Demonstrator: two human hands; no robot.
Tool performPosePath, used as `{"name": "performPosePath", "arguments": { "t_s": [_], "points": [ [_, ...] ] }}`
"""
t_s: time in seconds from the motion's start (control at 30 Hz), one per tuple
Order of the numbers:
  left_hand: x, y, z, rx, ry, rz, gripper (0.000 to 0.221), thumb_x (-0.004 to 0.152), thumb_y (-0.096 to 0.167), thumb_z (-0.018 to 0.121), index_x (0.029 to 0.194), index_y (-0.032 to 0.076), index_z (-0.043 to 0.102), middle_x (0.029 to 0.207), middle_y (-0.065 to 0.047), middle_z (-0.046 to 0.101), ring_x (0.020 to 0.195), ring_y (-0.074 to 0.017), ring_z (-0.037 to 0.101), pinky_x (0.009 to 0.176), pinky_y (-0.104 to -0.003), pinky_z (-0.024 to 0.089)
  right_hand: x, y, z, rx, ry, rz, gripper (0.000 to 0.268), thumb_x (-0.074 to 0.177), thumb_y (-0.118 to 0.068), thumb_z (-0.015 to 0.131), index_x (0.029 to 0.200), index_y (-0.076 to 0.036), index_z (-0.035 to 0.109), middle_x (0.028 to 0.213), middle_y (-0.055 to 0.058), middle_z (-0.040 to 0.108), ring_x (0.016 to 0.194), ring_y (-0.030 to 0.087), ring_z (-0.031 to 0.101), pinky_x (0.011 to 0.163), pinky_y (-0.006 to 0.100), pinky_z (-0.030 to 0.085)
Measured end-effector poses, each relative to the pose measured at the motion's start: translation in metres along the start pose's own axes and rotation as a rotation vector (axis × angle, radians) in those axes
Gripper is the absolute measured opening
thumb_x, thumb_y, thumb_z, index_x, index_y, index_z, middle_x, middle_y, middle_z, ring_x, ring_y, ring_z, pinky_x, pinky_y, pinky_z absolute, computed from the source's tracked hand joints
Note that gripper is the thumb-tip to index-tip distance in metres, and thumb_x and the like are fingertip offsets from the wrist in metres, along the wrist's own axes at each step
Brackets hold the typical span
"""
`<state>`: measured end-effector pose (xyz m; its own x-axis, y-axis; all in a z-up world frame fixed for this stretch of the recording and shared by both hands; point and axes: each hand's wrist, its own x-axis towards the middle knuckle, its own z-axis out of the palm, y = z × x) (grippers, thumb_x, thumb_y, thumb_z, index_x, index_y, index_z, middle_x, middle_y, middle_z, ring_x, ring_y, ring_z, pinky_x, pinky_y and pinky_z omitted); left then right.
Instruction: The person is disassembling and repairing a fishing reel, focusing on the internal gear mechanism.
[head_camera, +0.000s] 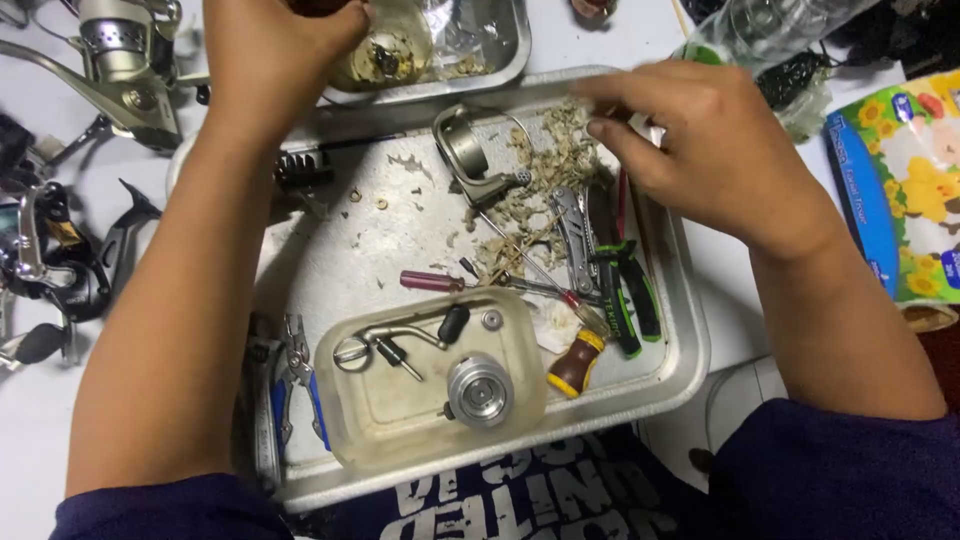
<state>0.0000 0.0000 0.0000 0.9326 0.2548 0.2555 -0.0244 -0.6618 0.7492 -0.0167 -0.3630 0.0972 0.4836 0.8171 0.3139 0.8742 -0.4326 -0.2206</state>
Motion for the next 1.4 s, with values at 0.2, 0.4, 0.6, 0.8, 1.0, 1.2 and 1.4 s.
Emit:
{"name": "performPosePath", "arguments": {
  "t_s": [0.2, 0.4, 0.6, 0.8, 1.0, 1.2, 1.4],
  "points": [
    [-0.004, -0.022, 0.0, 0.113, 0.074, 0.128, 0.027, 0.089, 0.029, 0.087, 0.085, 0.018, 0.063, 0.082, 0.006, 0.069, 0.075, -0.0077, 0.059, 0.058, -0.033, 0.044, -0.004, -0.017, 0.003, -0.063, -0.13, -0.012, 0.017, 0.102, -0.006, 0.074, 0.118, -0.003, 0.079, 0.088, 0.013, 0.078, 0.073, 0.032, 0.072, 0.081, 0.05, 0.058],
    [-0.02, -0.017, -0.01, -0.029, 0.045, 0.079, 0.022, 0.09, 0.024, 0.084, 0.085, 0.016, 0.064, 0.082, 0.004, 0.07, 0.075, -0.0078, 0.062, 0.061, -0.031, 0.048, -0.013, -0.024, 0.01, -0.154, -0.134, -0.007, 0.008, 0.099, -0.016, 0.081, 0.106, -0.012, 0.082, 0.091, 0.002, 0.08, 0.083, 0.022, 0.074, 0.087, 0.045, 0.049],
    [-0.025, -0.001, -0.018, -0.18, 0.025, 0.058, 0.018, 0.09, 0.018, 0.081, 0.085, 0.015, 0.064, 0.082, 0.003, 0.071, 0.075, -0.0079, 0.065, 0.064, -0.029, 0.053, -0.018, -0.016, 0.004, -0.147, -0.102, 0.052, 0.027, 0.096, 0.004, 0.07, 0.117, -0.006, 0.082, 0.106, 0.008, 0.081, 0.092, 0.029, 0.075, 0.086, 0.051, 0.049],
    [-0.028, 0.026, -0.022, -0.332, -0.004, 0.037, 0.014, 0.091, 0.013, 0.078, 0.085, 0.013, 0.065, 0.082, 0.001, 0.072, 0.075, -0.0079, 0.068, 0.067, -0.026, 0.057, -0.021, -0.002, 0.016, -0.189, -0.11, 0.099, 0.02, 0.099, -0.008, 0.072, 0.116, -0.01, 0.082, 0.106, 0.005, 0.079, 0.098, 0.031, 0.073, 0.088, 0.05, 0.045],
    [-0.03, 0.05, -0.023, -0.487, -0.036, 0.018, 0.012, 0.092, 0.007, 0.075, 0.084, 0.011, 0.065, 0.082, 0.0, 0.073, 0.075, -0.0078, 0.07, 0.07, -0.024, 0.062, -0.012, 0.013, 0.039, -0.24, -0.201, 0.197, 0.017, 0.103, -0.028, 0.072, 0.104, -0.015, 0.083, 0.09, 0.005, 0.079, 0.083, 0.03, 0.072, 0.086, 0.053, 0.044],
    [-0.041, 0.073, -0.021, -0.679, -0.14, -0.076, 0.006, 0.1, 0.012, 0.072, 0.104, 0.01, 0.076, 0.098, -0.001, 0.08, 0.09, -0.008, 0.078, 0.084, -0.019, 0.07, 0.004, 0.025, 0.053, -0.184, -0.293, 0.257, 0.019, 0.095, -0.023, 0.07, 0.108, -0.014, 0.081, 0.103, 0.01, 0.072, 0.095, 0.038, 0.068, 0.082, 0.06, 0.05],
    [-0.054, 0.074, -0.01, -0.858, -0.144, -0.147, 0.016, 0.094, 0.009, 0.075, 0.109, 0.004, 0.073, 0.097, -0.008, 0.08, 0.084, -0.0113, 0.077, 0.081, -0.02, 0.07, 0.015, 0.032, 0.062, -0.227, -0.447, 0.302, 0.016, 0.092, -0.026, 0.072, 0.099, -0.014, 0.08, 0.091, 0.014, 0.067, 0.093, 0.04, 0.066, 0.072, 0.058, 0.053]
  ]
}}
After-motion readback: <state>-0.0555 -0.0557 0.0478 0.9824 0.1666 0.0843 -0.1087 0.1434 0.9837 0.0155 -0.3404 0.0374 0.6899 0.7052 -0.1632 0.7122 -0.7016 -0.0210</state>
